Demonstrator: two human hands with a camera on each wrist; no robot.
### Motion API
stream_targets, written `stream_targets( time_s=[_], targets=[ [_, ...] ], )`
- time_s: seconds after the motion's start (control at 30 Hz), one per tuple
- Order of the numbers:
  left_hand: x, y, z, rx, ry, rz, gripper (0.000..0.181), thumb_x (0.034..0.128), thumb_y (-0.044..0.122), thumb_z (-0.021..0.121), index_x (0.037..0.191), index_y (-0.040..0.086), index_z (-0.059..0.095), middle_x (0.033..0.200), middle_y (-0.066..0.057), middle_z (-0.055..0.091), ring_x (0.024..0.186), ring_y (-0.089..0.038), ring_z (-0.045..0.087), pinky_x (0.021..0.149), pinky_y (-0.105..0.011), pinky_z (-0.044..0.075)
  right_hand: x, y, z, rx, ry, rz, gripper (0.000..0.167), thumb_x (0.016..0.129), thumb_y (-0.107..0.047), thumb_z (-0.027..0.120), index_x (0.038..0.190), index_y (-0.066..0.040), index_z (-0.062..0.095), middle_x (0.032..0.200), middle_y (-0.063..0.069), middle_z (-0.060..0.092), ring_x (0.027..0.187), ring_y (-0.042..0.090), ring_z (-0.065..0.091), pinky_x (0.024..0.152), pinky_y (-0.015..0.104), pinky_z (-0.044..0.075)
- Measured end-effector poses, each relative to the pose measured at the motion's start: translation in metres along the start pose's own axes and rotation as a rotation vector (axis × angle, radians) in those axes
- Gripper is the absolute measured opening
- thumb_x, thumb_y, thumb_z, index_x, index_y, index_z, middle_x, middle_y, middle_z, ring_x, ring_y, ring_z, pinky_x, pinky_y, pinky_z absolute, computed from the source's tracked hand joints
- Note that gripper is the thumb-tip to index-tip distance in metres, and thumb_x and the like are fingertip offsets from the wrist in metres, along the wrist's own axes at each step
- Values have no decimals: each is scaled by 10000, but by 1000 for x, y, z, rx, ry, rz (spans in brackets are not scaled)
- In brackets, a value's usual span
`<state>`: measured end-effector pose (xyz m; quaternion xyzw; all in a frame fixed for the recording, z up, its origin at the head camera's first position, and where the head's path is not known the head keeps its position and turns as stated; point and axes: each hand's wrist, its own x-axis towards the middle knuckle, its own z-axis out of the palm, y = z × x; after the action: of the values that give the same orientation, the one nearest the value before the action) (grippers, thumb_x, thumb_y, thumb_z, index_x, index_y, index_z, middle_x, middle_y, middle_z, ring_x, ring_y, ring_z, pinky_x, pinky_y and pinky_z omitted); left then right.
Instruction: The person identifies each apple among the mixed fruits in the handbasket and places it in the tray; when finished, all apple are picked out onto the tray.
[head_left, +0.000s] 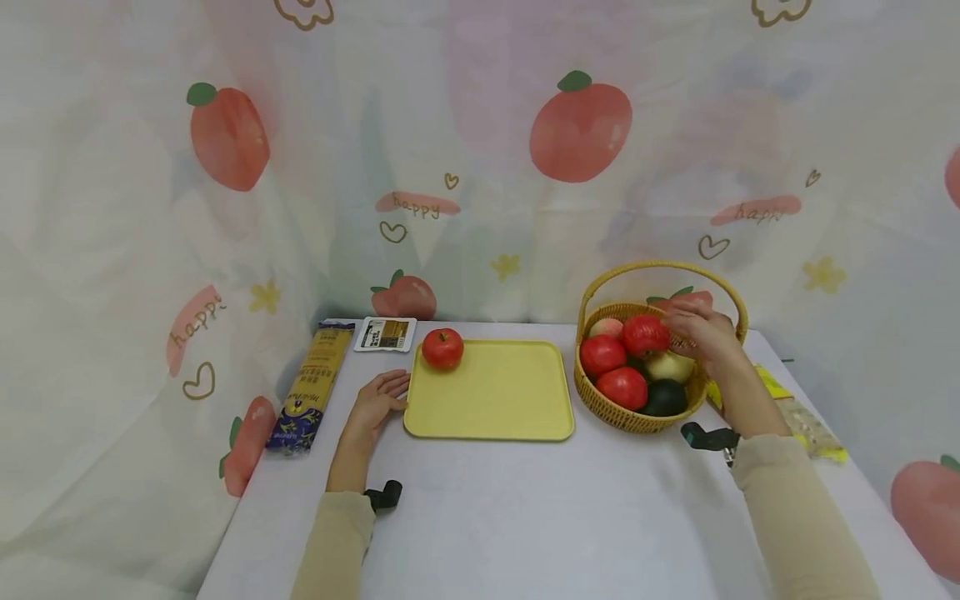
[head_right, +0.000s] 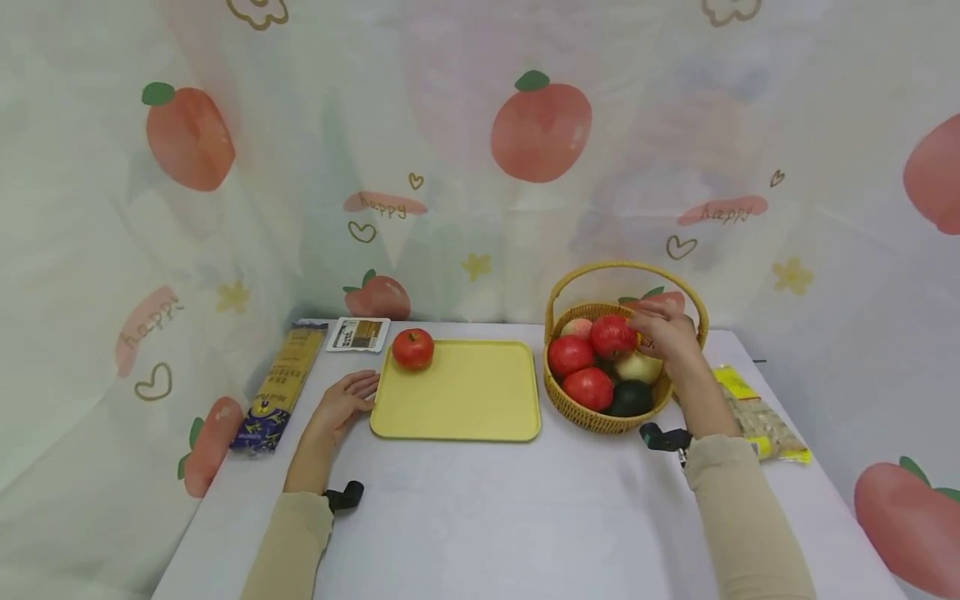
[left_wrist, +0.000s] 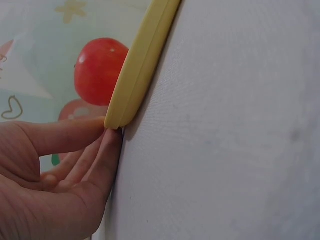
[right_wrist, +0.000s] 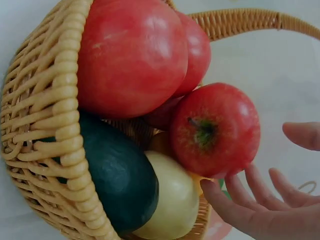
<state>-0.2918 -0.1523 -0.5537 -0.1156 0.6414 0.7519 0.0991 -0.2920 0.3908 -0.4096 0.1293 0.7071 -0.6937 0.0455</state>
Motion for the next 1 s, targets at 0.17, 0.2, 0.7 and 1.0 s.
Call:
stream_targets(
  time_s=[0.17,0.2,0.7,1.0],
  targets=[
    [3,-4,0,2,-2,4,722,820,-303,543,1493,-49,479,1516,-257,522,1429,-351,498,1145,-423,457,12,5,-11,-57,-94,33,706,1030,-73,614,1632,-270,302,1253,-138,632,1077,71,599,916,325,578],
    [3,-4,0,1,-3,1,723,819,-303,546,1492,-48,481,1515,-254,524,1428,-348,500,1146,-422,457,14,7,-13,-72,-112,35,768,1025,-49,617,1660,-281,253,1356,-86,597,1078,70,602,931,325,575],
    [0,-1,-2,-13,-18,15,728,815,-310,532,1496,-63,469,1505,-276,524,1423,-360,503,1158,-455,443,33,30,-11,-339,-125,-156,978,923,74,708,1676,-312,219,1681,233,273,1537,401,265,868,111,535],
    [1,0,-1,-18,-24,22,720,822,-312,522,1499,-79,453,1512,-291,509,1432,-372,488,1166,-467,433,30,29,-5,-417,-53,-148,920,964,-147,753,1683,-236,187,1649,279,311,1417,355,441,844,115,497]
  ],
)
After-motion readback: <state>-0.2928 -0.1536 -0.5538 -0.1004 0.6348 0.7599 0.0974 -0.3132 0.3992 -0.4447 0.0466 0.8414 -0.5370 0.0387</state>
